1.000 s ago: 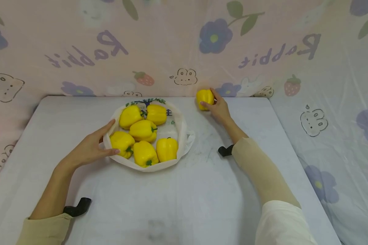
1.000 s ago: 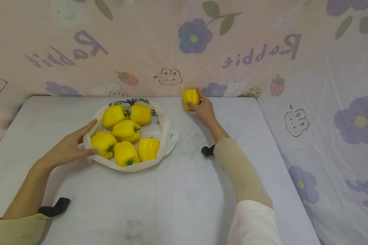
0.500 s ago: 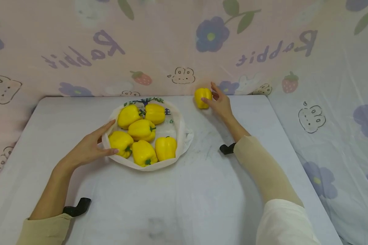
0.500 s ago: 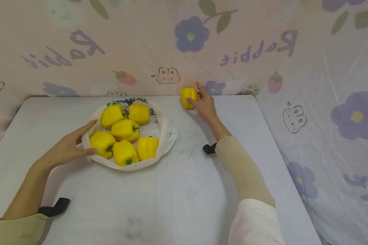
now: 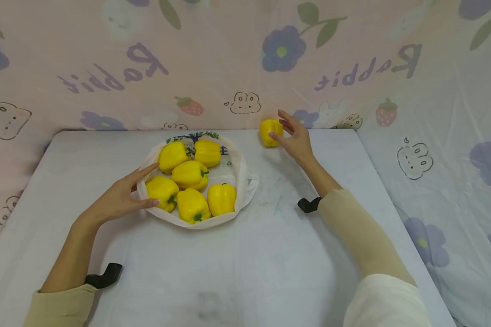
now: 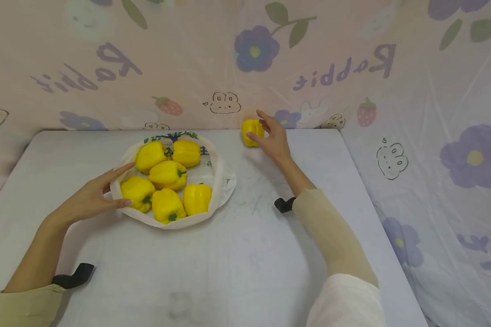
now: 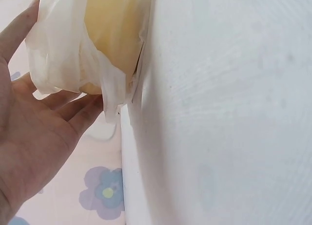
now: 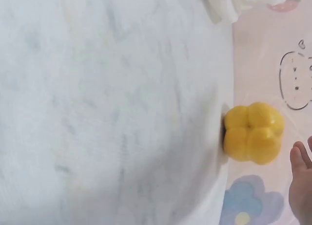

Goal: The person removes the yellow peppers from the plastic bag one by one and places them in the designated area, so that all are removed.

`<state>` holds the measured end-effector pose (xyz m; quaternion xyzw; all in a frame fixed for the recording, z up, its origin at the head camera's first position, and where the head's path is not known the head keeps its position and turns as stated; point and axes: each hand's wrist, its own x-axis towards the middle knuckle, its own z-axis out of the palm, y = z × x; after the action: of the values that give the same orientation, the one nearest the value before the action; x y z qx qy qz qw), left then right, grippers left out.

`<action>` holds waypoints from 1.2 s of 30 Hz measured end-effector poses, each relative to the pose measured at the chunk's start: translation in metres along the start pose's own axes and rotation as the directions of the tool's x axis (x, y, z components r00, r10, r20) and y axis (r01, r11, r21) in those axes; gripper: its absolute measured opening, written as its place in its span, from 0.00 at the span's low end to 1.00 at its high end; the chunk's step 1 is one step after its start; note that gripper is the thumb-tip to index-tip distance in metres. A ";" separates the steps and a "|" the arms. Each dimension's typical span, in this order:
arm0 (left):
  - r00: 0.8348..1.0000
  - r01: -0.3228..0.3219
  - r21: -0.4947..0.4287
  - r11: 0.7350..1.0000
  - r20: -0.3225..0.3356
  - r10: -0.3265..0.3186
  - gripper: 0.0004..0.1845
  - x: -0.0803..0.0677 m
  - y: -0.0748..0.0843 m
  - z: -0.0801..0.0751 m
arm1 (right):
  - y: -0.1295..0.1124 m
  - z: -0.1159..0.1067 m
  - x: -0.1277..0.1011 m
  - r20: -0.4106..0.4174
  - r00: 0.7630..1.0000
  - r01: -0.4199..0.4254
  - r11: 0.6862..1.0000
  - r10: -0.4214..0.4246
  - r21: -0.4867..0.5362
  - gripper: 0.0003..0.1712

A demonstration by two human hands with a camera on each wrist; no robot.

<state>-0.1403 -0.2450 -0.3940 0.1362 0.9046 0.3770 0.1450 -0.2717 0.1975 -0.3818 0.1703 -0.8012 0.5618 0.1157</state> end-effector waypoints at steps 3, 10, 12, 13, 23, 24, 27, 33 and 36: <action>1.000 -0.010 0.004 1.000 -0.003 0.010 0.47 0.001 0.000 0.000 | -0.010 0.001 -0.004 0.035 0.999 0.035 0.999 -0.035 0.000 0.35; 1.000 -0.001 0.010 1.000 0.001 0.001 0.47 0.003 0.001 -0.001 | -0.026 0.004 -0.015 0.095 0.993 0.070 0.998 -0.070 0.008 0.34; 1.000 -0.006 0.004 1.000 0.004 0.006 0.47 0.004 0.001 -0.001 | -0.030 0.004 -0.018 0.103 0.992 0.069 0.998 -0.069 0.009 0.34; 1.000 -0.007 0.001 1.000 0.006 0.007 0.47 0.005 0.001 -0.001 | -0.032 0.004 -0.019 0.108 0.992 0.071 0.997 -0.071 0.007 0.34; 1.000 -0.009 0.001 1.000 0.011 0.009 0.48 0.004 0.002 0.000 | -0.043 0.010 -0.032 0.162 0.980 0.108 0.993 -0.113 0.042 0.32; 1.000 -0.006 0.002 1.000 0.012 0.006 0.48 0.003 0.002 0.000 | -0.044 0.011 -0.034 0.169 0.978 0.117 0.992 -0.123 0.048 0.32; 1.000 -0.001 -0.003 1.000 0.018 0.001 0.49 0.004 0.001 0.001 | -0.047 0.013 -0.038 0.183 0.972 0.137 0.988 -0.147 0.066 0.32; 1.000 0.004 -0.010 1.000 0.021 -0.004 0.50 0.005 -0.001 0.001 | -0.052 0.016 -0.046 0.221 0.959 0.155 0.981 -0.178 0.115 0.32; 1.000 0.012 -0.012 1.000 0.022 -0.012 0.50 0.005 -0.001 0.001 | -0.054 0.018 -0.049 0.240 0.949 0.176 0.976 -0.203 0.127 0.32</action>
<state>-0.1444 -0.2434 -0.3959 0.1340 0.9014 0.3803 0.1578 -0.2045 0.1704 -0.3597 0.3221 -0.7589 0.5631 0.0576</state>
